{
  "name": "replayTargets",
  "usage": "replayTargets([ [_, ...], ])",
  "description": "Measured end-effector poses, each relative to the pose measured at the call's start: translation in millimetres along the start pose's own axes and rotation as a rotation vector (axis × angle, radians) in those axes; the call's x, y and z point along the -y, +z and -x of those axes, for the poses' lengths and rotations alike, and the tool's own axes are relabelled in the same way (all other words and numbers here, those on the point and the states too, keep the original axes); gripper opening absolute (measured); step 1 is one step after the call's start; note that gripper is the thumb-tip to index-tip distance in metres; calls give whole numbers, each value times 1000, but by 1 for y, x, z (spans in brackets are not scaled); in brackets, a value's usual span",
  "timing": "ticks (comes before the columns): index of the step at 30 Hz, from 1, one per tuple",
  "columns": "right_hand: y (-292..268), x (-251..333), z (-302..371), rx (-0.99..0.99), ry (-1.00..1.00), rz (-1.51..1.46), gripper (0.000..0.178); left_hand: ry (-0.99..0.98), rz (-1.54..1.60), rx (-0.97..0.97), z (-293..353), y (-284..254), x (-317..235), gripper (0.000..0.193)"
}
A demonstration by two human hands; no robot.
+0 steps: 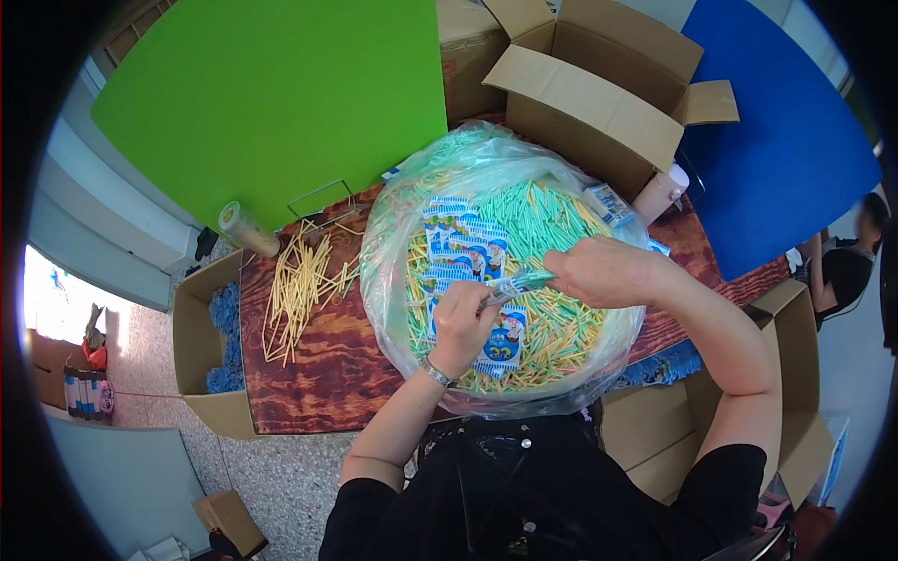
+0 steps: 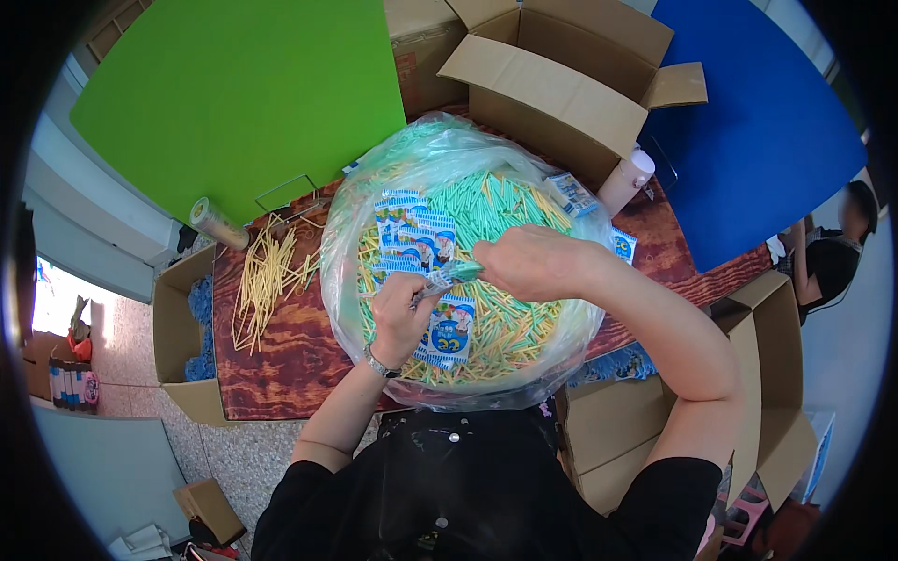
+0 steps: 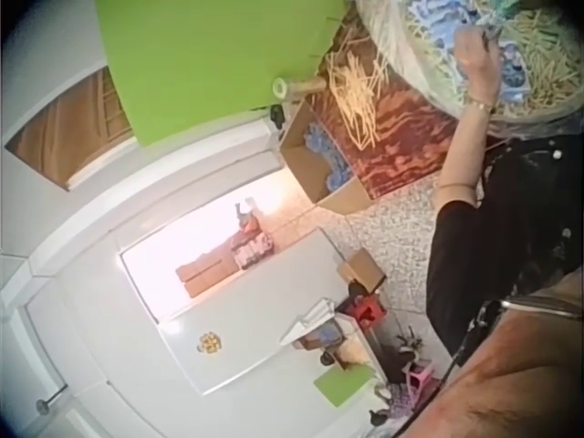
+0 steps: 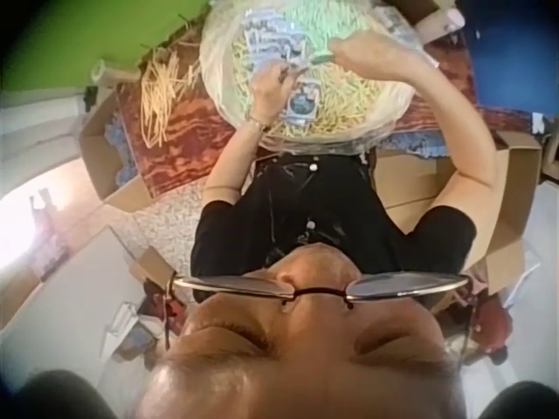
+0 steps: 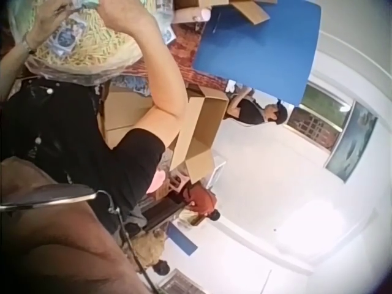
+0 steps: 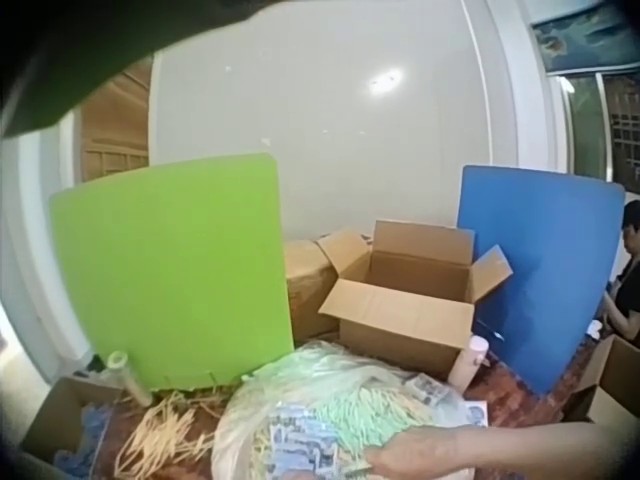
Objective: Placing small packets into a bin containing shredded paper as protective packaging.
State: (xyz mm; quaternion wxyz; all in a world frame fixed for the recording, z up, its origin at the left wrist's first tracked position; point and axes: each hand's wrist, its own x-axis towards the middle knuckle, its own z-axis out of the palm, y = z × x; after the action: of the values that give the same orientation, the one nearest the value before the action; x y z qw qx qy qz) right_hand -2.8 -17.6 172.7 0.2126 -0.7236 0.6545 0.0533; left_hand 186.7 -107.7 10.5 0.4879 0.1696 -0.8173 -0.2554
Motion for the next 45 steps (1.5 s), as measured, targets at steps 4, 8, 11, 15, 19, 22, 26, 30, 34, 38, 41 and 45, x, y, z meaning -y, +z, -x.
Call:
replayTargets([
  [4,-8,7,-7,0,-50,112,21,68,-36,31,-4,0,-4,21],
  [8,-13,15,-12,-142,-167,127,29,-119,97,69,2,0,-2,22],
  [11,-7,13,-13,-282,-210,39,32,-282,247,114,11,-1,6,23],
  [15,24,-1,-20,-475,-276,-155,35,-508,577,160,15,-8,7,26],
  [19,79,12,-49,-630,-347,-320,31,-464,496,197,30,-29,14,27],
  [22,106,32,-65,-632,-193,-533,25,-504,293,138,48,-54,27,25],
  [26,158,42,-94,-648,-77,-514,28,-546,-7,299,62,-71,27,23],
  [30,165,26,-89,-697,3,-270,33,-482,-192,274,74,-64,49,21],
  [34,168,-2,-64,-598,141,-219,44,-576,-112,190,70,-63,63,20],
  [38,185,4,-59,-461,209,-172,53,-548,-113,260,76,-57,66,21],
  [41,191,2,-61,-566,168,-119,57,-573,-101,236,77,-55,66,22],
  [45,185,18,-61,-514,167,-119,59,-565,-151,260,82,-52,65,22],
])
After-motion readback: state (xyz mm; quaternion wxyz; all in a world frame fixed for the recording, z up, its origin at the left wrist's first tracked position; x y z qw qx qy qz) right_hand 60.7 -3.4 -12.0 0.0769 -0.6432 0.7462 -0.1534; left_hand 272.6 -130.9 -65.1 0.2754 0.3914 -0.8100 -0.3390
